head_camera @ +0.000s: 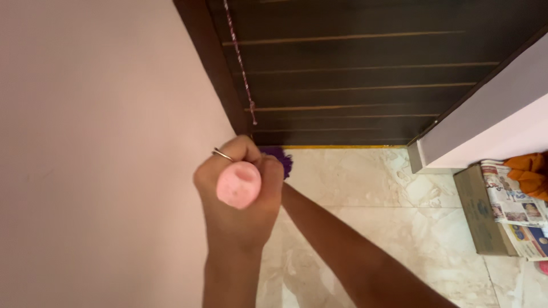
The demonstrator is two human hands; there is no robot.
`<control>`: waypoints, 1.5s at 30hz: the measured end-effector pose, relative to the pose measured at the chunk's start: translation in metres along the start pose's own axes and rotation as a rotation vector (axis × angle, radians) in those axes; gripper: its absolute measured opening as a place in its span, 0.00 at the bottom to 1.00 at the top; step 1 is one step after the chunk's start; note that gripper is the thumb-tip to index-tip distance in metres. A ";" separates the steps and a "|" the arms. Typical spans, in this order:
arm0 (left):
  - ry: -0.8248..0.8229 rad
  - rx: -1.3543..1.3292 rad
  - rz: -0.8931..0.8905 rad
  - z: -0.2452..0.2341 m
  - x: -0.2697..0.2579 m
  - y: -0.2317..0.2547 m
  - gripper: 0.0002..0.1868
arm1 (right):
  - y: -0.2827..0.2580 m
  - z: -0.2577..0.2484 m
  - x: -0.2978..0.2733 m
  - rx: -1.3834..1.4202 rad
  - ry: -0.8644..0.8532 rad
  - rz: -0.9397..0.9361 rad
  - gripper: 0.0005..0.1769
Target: The person mops a tiled floor using a mop with a pink handle and purple head, moving the mop back and forth across the floor surface near a doorway and a corner.
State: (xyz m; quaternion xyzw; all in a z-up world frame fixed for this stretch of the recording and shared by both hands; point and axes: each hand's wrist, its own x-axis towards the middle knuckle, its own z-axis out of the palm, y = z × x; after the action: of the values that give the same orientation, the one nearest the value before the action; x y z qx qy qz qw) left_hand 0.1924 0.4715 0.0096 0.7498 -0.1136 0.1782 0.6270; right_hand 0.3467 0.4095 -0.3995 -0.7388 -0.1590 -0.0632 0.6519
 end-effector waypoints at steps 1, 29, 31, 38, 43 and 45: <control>0.017 0.091 -0.054 0.002 0.008 -0.001 0.17 | 0.000 -0.001 0.009 -0.006 -0.001 -0.009 0.09; -0.060 -0.492 -0.016 -0.031 -0.114 0.067 0.10 | -0.245 -0.087 -0.166 -0.365 -0.250 0.268 0.09; -0.091 -0.543 0.004 -0.007 -0.125 0.061 0.12 | -0.239 -0.123 -0.186 -0.414 -0.209 0.268 0.10; -0.198 -0.883 -0.024 0.168 -0.172 0.028 0.06 | -0.158 -0.309 -0.270 -0.766 -0.149 0.277 0.14; -0.387 -0.696 -0.014 0.312 -0.204 0.053 0.07 | -0.108 -0.463 -0.317 -0.774 0.027 0.366 0.15; -0.455 -0.643 -0.020 0.341 -0.215 0.069 0.06 | -0.104 -0.502 -0.336 -0.583 0.165 0.273 0.21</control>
State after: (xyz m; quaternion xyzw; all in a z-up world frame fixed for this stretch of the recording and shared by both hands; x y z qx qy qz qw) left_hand 0.0123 0.1127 -0.0679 0.5364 -0.2927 -0.0433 0.7904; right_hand 0.0546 -0.1252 -0.3310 -0.9011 0.0198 -0.0778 0.4261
